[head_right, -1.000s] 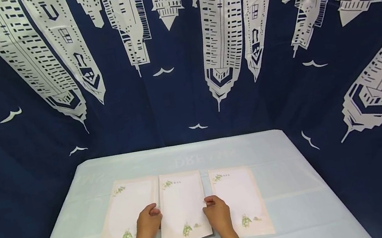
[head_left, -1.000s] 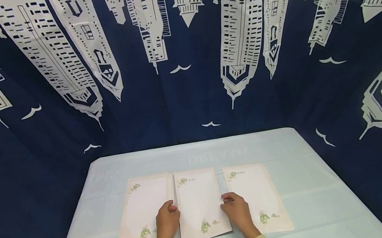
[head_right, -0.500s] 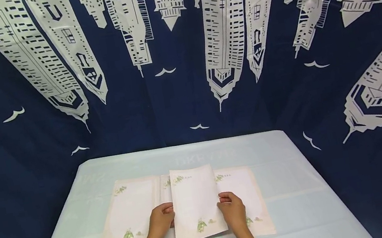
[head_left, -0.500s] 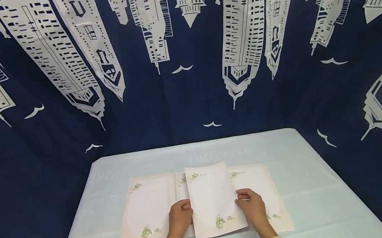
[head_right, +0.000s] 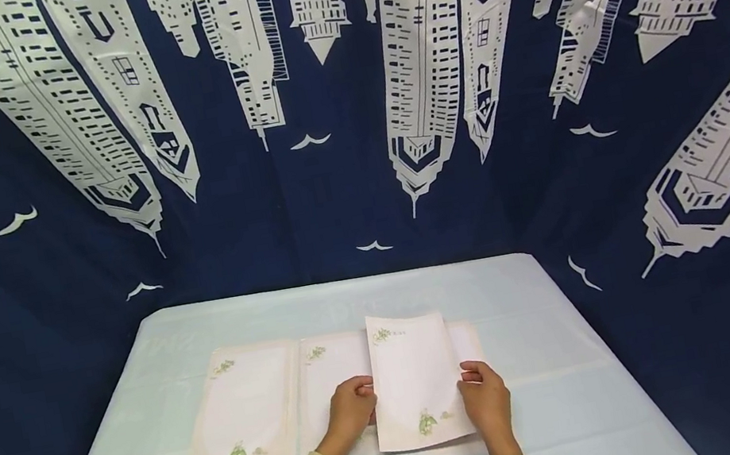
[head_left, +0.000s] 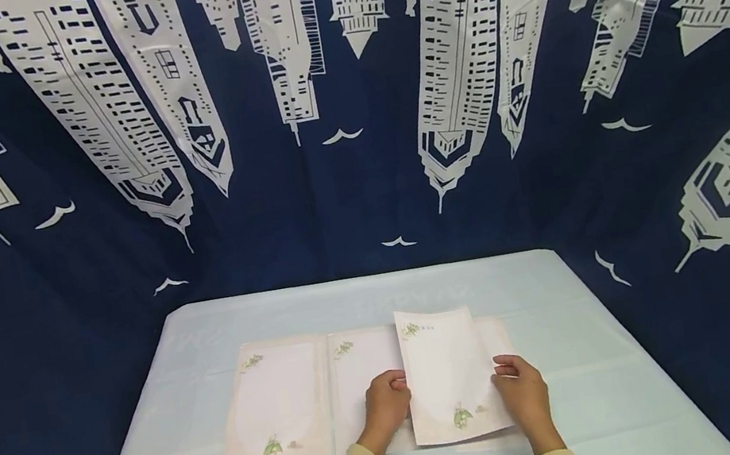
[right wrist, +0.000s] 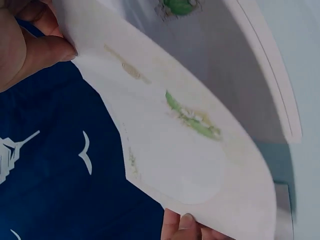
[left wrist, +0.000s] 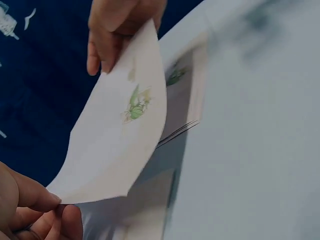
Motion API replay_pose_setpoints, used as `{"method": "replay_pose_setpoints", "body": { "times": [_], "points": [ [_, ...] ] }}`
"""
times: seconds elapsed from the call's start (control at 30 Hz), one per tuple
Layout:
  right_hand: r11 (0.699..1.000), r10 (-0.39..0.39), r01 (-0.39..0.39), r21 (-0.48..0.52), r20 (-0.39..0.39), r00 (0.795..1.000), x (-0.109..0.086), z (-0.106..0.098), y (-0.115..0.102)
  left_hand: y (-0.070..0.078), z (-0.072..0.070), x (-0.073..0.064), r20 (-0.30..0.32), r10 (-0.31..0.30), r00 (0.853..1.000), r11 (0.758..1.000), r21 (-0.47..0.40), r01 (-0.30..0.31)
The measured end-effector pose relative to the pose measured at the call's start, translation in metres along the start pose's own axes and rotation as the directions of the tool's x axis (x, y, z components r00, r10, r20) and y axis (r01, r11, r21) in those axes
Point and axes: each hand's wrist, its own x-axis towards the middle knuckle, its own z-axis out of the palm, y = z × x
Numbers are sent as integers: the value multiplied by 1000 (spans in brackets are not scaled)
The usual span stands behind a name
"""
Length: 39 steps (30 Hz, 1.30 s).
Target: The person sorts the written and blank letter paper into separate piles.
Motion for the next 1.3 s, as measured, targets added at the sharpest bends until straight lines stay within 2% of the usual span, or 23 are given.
{"method": "replay_pose_setpoints", "body": {
  "times": [0.17, 0.3, 0.4, 0.63, 0.8, 1.03, 1.2, 1.3],
  "points": [
    [1000, 10, -11, -23, -16, 1000, 2, -5, 7, -2, 15, -6, 30, 33, 999, 999, 15, -33],
    [999, 30, -31, -35, -24, 999, 1, -7, 15, -1, 23, -9, 17, 109, 994, 992, 57, -110],
    [998, 42, -44, -47, -39, 998, 2, -11, 23, 1, 30, -9, 17, 141, 990, 987, 75, -142],
    [994, 68, -74, -86, -73, 995, 5, -17, 36, 5, 42, -6, 53, 67, 996, 990, 117, -72],
    [990, 77, -87, -110, -96, 992, 7, -20, 42, 8, 48, -3, 100, 57, 993, 985, 156, -72],
    [984, 130, -140, -111, -91, 987, 9, -16, 46, 13, 39, -2, 151, 61, 987, 970, 223, -94],
    [991, 101, -109, -81, -96, 990, 7, -12, 36, 14, 22, 1, 145, 87, 986, 968, 223, -118],
    [995, 63, -68, -68, -71, 996, 3, -5, 23, 9, 8, 2, 111, 112, 987, 969, 206, -133]
  ]
}}
